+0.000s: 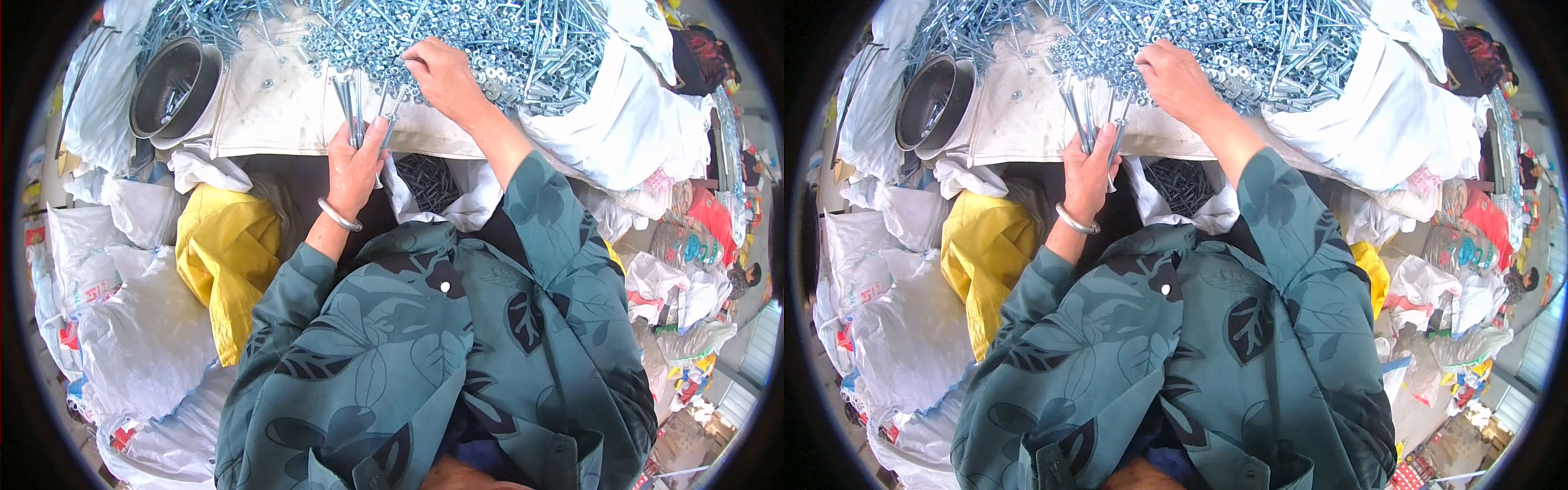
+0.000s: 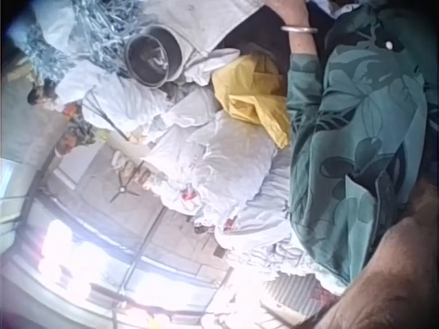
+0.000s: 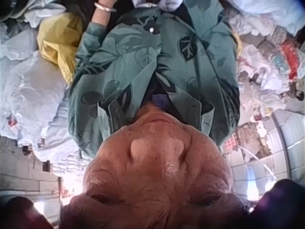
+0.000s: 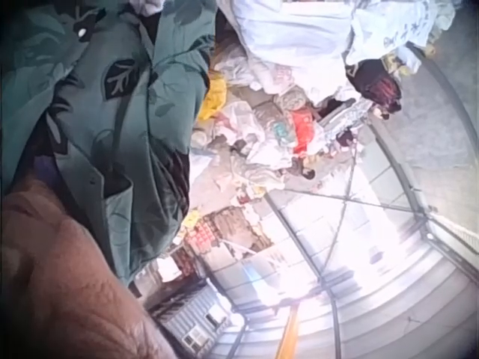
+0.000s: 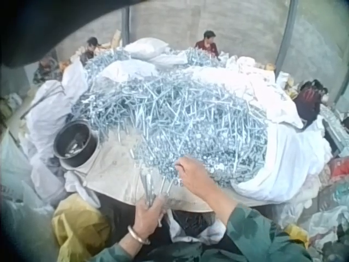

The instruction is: The person assembles washers and nuts onto long metal expansion bolts by hand at a workstation.

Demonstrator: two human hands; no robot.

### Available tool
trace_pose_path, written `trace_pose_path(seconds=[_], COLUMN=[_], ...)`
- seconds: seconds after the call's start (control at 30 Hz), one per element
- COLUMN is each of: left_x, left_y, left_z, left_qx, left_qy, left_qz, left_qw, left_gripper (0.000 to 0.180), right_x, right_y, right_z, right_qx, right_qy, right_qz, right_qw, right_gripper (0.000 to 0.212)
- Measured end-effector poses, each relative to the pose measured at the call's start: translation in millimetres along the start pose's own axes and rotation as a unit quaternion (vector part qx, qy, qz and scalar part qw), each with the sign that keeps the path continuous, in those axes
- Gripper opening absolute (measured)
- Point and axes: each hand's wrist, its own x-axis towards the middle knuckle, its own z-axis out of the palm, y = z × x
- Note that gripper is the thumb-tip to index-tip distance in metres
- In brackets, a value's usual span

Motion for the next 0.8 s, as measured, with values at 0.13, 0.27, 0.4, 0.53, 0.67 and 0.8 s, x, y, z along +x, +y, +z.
trace_pose_path(seconds=[0.13,0.27,0.4,0.53,0.67,0.8], left_x=[0.6,4.1,6.5,9.5,6.5,2.5], left_y=[3.8,0.0,7.1,2.4,6.6,7.8], left_z=[-3.8,-10.0,-7.1,-10.8,-2.1,1.7], left_qx=[0.007,0.005,-0.002,-0.004,-0.017,0.036], left_qy=[0.014,0.026,0.019,0.015,0.002,-0.003], left_qz=[0.007,0.012,0.011,0.020,0.015,0.056], left_qw=[1.000,1.000,1.000,1.000,1.000,0.998], left_gripper=[0.028,0.028,0.028,0.029,0.029,0.029], right_x=[17.4,27.7,26.2,11.4,-12.1,-21.2], right_y=[0.3,-5.3,18.3,-16.4,-33.3,-38.0], right_z=[27.7,41.7,30.0,-4.4,-14.6,-23.3], right_qx=[-0.080,-0.221,-0.041,0.368,0.418,0.409], right_qy=[-0.050,-0.126,0.010,-0.029,-0.022,-0.004], right_qz=[-0.018,-0.021,-0.010,0.246,0.259,0.253], right_qw=[0.995,0.967,0.999,0.896,0.871,0.877], right_gripper=[0.011,0.015,0.013,0.013,0.014,0.012])
